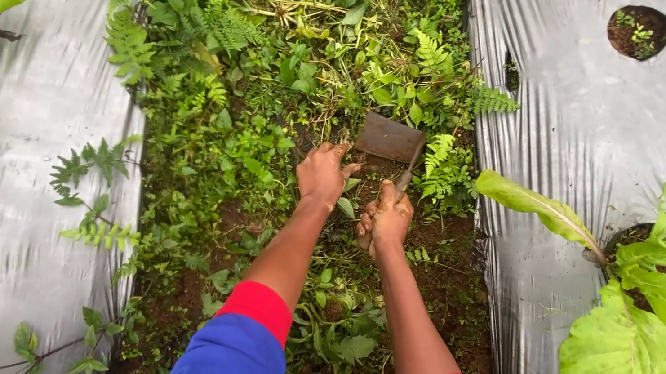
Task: The person removes weeds from a garden bed by hand and with a small hand hoe. They pull weeds from the soil between rows of cabbage plants growing through plastic mulch, occasionally using the hoe to loosen the soil and uproot weeds before discarding them.
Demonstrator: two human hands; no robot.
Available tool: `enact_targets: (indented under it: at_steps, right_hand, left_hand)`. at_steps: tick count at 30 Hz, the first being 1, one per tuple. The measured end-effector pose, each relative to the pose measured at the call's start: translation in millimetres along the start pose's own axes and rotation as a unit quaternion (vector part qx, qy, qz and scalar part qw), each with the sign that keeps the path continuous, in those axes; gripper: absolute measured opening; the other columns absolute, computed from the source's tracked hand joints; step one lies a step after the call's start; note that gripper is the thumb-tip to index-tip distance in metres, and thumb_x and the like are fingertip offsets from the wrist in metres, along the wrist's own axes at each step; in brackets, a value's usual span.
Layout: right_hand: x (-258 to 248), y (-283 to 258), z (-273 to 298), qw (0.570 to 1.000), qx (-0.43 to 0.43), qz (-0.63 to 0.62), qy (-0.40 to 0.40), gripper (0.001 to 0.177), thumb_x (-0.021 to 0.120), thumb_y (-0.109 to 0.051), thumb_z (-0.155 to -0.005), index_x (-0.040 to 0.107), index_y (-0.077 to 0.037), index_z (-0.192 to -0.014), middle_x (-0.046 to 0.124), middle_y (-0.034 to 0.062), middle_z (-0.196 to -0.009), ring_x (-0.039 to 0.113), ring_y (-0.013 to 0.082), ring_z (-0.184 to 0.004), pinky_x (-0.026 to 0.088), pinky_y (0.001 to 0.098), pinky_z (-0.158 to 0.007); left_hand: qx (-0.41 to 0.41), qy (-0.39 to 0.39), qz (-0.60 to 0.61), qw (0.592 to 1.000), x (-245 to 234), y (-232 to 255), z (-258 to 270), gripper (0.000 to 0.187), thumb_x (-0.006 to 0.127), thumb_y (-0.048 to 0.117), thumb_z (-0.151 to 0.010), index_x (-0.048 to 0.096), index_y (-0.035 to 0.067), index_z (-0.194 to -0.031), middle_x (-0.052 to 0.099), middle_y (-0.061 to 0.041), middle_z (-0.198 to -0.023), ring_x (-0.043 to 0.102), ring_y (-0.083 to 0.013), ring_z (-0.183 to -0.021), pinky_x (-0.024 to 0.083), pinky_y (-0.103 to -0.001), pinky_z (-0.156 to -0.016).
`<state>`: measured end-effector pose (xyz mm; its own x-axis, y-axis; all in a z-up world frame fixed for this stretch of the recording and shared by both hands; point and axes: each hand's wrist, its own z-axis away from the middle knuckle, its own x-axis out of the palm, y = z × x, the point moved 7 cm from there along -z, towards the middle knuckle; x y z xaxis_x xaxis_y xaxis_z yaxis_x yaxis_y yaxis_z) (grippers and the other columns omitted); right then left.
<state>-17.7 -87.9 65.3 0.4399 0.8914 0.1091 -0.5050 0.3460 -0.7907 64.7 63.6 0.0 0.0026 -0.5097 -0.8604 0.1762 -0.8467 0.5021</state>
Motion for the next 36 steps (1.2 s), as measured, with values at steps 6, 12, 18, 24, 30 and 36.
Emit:
enact_targets:
  at_steps: [6, 12, 18, 24, 30, 36]
  right_hand:
    - [-5, -1, -11, 1.000, -0.022, 0.015, 0.016, 0.027, 0.060, -0.032, -0.098, 0.045, -0.012, -0.090, 0.041, 0.0036, -0.049, 0.039, 0.0154, -0.029, 0.037, 0.0329, -0.027]
    - [-2, 18, -14, 0.998, -0.022, 0.058, -0.001, 0.030, 0.061, -0.034, -0.099, 0.047, -0.009, -0.089, 0.043, 0.0041, -0.046, 0.037, 0.0165, -0.027, 0.036, 0.0338, -0.026]
    - [-4, 12, -13, 0.998, -0.048, 0.016, 0.037, 0.024, 0.054, -0.035, -0.106, 0.049, -0.014, -0.094, 0.048, -0.0019, -0.049, 0.043, 0.0115, -0.029, 0.040, 0.0286, -0.026]
    - [-12, 4, -18, 0.998, -0.042, 0.027, 0.025, 0.025, 0.054, -0.036, -0.106, 0.051, -0.014, -0.096, 0.048, -0.0040, -0.049, 0.043, 0.0101, -0.030, 0.040, 0.0274, -0.026]
    - [-3, 7, -11, 0.999, -0.001, 0.046, -0.017, 0.026, 0.056, -0.034, -0.101, 0.048, -0.011, -0.092, 0.041, -0.0033, -0.049, 0.036, 0.0111, -0.030, 0.035, 0.0298, -0.027]
    - [-5, 23, -15, 1.000, -0.026, -0.006, 0.005, 0.029, 0.057, -0.037, -0.101, 0.046, -0.011, -0.094, 0.042, 0.0017, -0.046, 0.038, 0.0150, -0.028, 0.037, 0.0345, -0.025]
  left_hand:
    - [-0.037, -0.019, -0.045, 0.998, 64, -25, -22, 0.020, 0.074, 0.032, -0.094, 0.081, 0.018, -0.106, 0.076, -0.007, -0.098, 0.076, -0.0304, -0.090, 0.066, -0.047, -0.076]
    - [-0.093, -0.056, -0.055, 0.993, 43, -12, -30, 0.008, 0.074, 0.009, -0.089, 0.081, 0.007, -0.087, 0.076, -0.014, -0.080, 0.078, -0.0357, -0.079, 0.065, -0.047, -0.065]
    - [-0.054, -0.062, -0.046, 0.996, 24, 5, -13, 0.011, 0.070, -0.003, -0.088, 0.080, 0.000, -0.091, 0.075, -0.023, -0.095, 0.077, -0.0396, -0.090, 0.066, -0.047, -0.076]
    - [-0.040, -0.059, -0.037, 0.997, 12, 9, -4, 0.014, 0.066, -0.001, -0.091, 0.078, -0.004, -0.097, 0.073, -0.023, -0.105, 0.074, -0.0408, -0.099, 0.064, -0.051, -0.084]
    - [-0.027, -0.038, -0.035, 0.998, 31, -6, -10, 0.012, 0.069, 0.004, -0.091, 0.078, -0.001, -0.097, 0.071, -0.019, -0.104, 0.073, -0.0381, -0.098, 0.064, -0.048, -0.083]
    - [-0.020, -0.032, -0.017, 0.999, 24, -4, -3, 0.013, 0.068, 0.008, -0.093, 0.078, 0.000, -0.096, 0.070, -0.020, -0.106, 0.072, -0.0392, -0.100, 0.063, -0.050, -0.085]
